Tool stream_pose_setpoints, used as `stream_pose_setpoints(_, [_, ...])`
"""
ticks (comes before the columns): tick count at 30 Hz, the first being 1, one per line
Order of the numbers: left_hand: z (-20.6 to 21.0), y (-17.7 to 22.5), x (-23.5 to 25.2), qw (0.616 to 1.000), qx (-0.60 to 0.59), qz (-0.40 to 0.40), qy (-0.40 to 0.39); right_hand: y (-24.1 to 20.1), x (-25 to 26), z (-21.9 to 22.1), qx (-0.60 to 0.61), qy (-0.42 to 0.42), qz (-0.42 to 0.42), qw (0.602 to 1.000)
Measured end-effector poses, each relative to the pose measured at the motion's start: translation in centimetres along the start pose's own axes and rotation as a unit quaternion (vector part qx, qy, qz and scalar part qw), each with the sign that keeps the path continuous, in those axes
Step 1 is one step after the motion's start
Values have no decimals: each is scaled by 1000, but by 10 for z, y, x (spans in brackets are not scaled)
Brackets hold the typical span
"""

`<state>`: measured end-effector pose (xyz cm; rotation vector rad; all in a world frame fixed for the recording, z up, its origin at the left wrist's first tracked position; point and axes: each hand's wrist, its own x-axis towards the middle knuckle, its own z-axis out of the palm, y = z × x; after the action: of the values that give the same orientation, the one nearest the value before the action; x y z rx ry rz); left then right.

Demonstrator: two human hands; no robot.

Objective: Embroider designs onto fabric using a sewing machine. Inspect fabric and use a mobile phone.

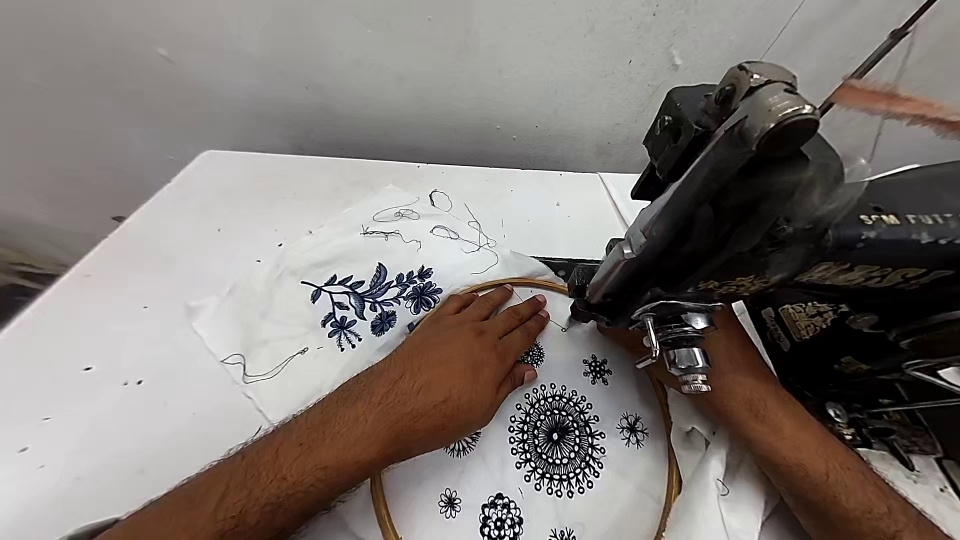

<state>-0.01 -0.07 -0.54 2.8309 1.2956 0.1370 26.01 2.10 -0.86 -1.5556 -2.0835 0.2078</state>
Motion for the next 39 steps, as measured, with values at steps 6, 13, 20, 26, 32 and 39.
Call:
stream_pose_setpoints(6, [0,2,0,1000,-3,3,-3,-2,0,-3,27,10,1,1000])
stream_pose_setpoints(13, [2,0,2,1000,5,5,5,-3,0,-4,19,1,13,1000])
stream_pose_setpoints(20, [-1,-1,1,1000,5,2,-6,4,2,2,15,3,-4,1000])
stream_pose_setpoints(26, [1,1,1,1000,-7,5,-3,0,0,-3,-6,-2,2,1000])
stream_pose_setpoints(32, [0,-3,2,1000,-5,8,3,0,0,-2,-3,-4,1,1000])
stream_pose_setpoints(39, [-1,-2,1,1000,-9,9,-10,-2,0,-3,-9,2,-3,1000])
